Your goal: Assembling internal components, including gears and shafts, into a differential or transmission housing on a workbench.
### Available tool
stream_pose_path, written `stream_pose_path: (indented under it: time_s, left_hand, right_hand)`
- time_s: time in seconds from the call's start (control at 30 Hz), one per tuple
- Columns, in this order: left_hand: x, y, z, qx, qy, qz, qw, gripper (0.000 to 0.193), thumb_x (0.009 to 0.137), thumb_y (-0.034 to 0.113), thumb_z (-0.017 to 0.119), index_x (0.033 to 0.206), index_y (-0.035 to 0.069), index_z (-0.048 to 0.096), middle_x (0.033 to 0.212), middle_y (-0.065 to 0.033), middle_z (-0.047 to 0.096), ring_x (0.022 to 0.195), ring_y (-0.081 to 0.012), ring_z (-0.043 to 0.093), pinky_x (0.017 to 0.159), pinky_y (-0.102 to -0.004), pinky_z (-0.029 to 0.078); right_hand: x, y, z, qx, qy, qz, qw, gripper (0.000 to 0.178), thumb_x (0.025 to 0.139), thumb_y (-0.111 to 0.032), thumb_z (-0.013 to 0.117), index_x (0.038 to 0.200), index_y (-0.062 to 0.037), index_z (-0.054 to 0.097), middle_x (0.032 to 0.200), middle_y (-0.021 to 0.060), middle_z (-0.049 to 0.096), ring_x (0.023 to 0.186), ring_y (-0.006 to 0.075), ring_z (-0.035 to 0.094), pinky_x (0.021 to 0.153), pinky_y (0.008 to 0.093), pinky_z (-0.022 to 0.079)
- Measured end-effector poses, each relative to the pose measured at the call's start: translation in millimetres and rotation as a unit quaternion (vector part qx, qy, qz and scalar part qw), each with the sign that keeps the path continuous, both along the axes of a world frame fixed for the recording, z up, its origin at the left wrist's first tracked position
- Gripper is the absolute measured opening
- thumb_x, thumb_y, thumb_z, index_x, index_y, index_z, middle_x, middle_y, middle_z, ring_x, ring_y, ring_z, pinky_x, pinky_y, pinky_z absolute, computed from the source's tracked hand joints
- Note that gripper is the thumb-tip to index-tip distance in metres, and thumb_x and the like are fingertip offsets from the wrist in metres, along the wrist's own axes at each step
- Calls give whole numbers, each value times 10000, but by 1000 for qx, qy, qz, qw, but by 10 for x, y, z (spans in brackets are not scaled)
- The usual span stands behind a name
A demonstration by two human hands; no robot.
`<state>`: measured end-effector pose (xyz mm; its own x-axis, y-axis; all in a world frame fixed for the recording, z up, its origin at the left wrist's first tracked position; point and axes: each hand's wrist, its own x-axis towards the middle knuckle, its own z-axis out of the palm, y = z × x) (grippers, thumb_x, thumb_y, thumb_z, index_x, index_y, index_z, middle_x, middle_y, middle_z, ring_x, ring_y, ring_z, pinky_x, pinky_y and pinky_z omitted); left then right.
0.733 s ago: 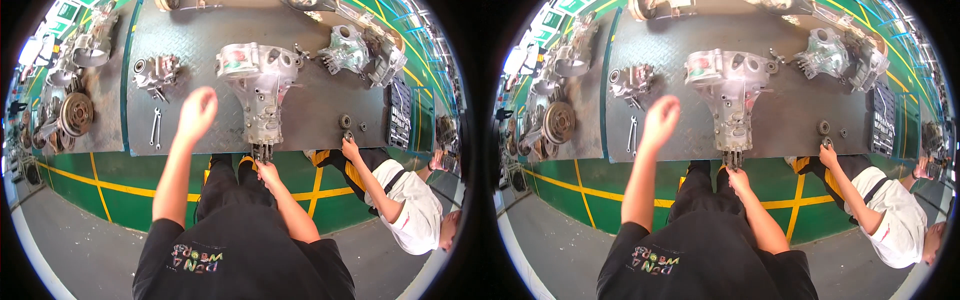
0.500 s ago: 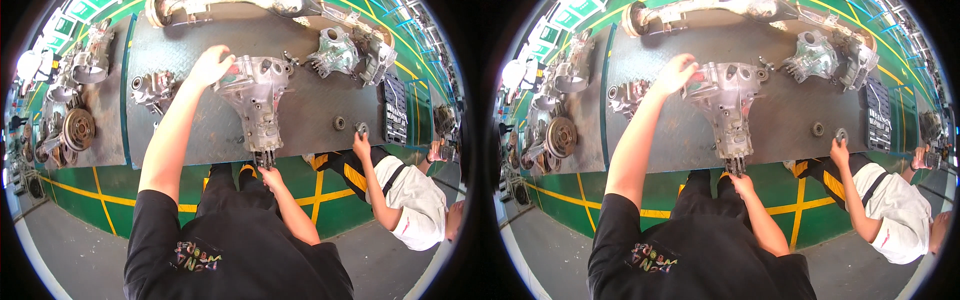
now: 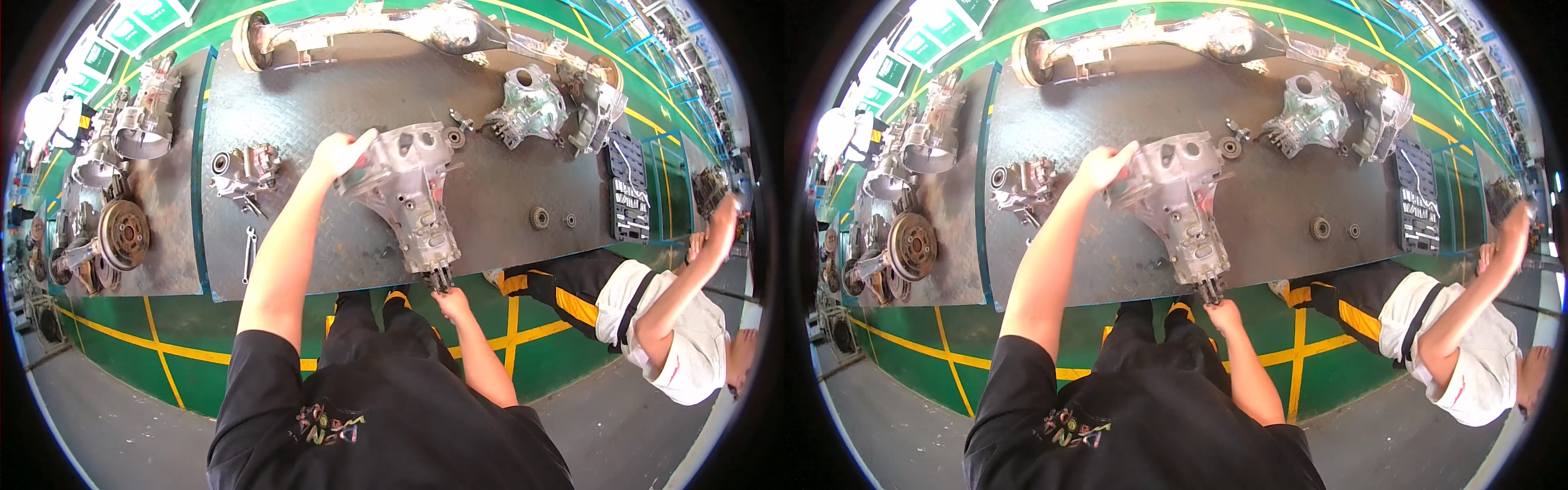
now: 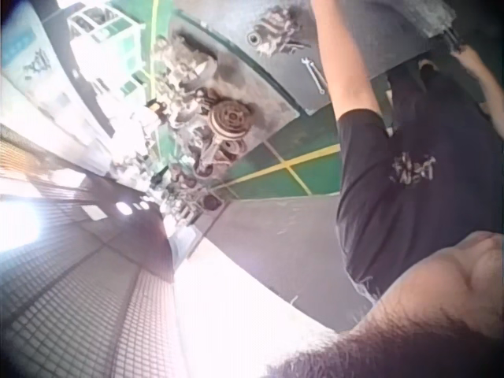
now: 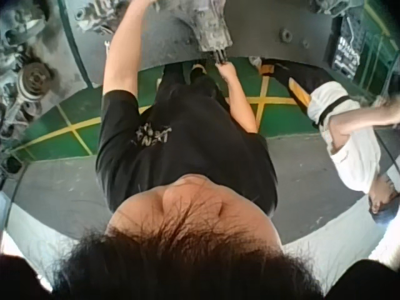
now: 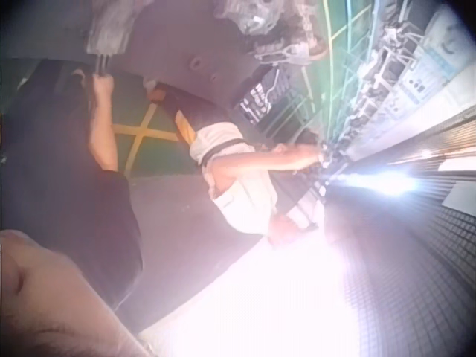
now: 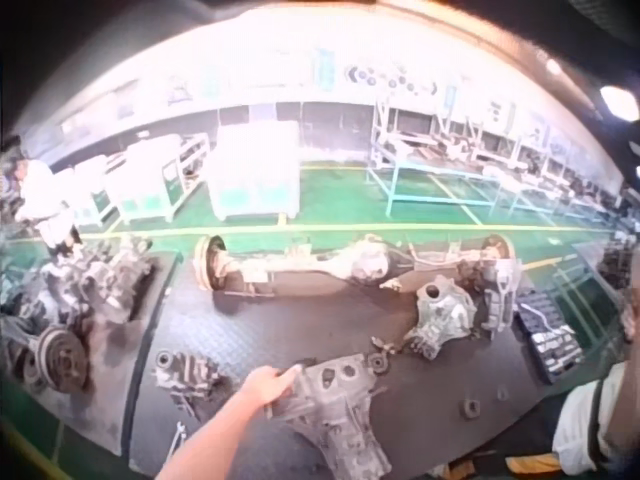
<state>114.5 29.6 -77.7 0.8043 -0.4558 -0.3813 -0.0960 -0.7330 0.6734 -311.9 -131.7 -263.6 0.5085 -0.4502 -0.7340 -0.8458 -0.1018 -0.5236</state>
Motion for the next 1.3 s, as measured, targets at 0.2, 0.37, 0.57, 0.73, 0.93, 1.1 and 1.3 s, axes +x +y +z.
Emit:
stream_pose_path:
  time_s: [0.2,0.37,0.57,0.73,0.93,1.1,1.3]
  left_hand:
    - [-479,787,-129,-87,5,116,989,610,952,558,582,807,-17,726,649,-56,646,615,-126,578,626,-301,481]
    - [-1000,1527,-353,-101,5,261,960,603,970,517,581,682,-1,691,551,-57,592,539,-128,546,537,-326,421]
    - [-1576,1934,-514,-208,37,406,889,554,1003,455,587,695,-4,633,610,7,569,560,-85,479,522,-273,379]
    - [-2018,1978,-551,-221,25,451,864,521,1045,412,517,724,8,586,652,23,525,627,-76,453,580,-275,377]
    - [-2209,1815,-649,-256,-4,493,831,472,1066,348,495,703,48,470,673,70,390,658,-63,316,570,-272,281]
    - [-2145,1501,-490,-243,-44,546,801,459,1051,358,527,743,22,580,689,47,468,646,-77,371,566,-268,331]
    - [-1922,1386,-403,-209,-41,546,810,433,1030,373,565,833,-3,648,744,34,560,704,-83,466,660,-259,400]
  right_hand:
    - [75,-616,-93,-153,47,280,947,376,795,-354,659,929,-10,731,899,247,698,903,413,679,816,481,538]
    - [703,-543,476,-155,111,365,911,346,768,-343,697,978,-72,745,959,197,714,931,376,687,831,465,551]
    - [1089,-714,497,-193,97,441,871,319,743,-328,732,947,-83,751,948,185,718,918,373,688,805,472,559]
    - [1651,-806,682,-224,152,517,812,286,731,-277,715,960,-113,762,997,150,732,964,350,694,830,461,567]
    - [2018,-978,655,-220,148,543,797,270,750,-221,665,959,-79,759,1037,176,724,989,348,692,844,454,565]
    - [2070,-1092,491,-186,126,553,803,280,774,-231,648,972,-69,760,1039,179,726,1006,350,691,860,451,562]
    - [2169,-1191,423,-158,89,531,828,283,794,-285,674,955,-69,761,1008,157,736,968,334,702,815,435,568]
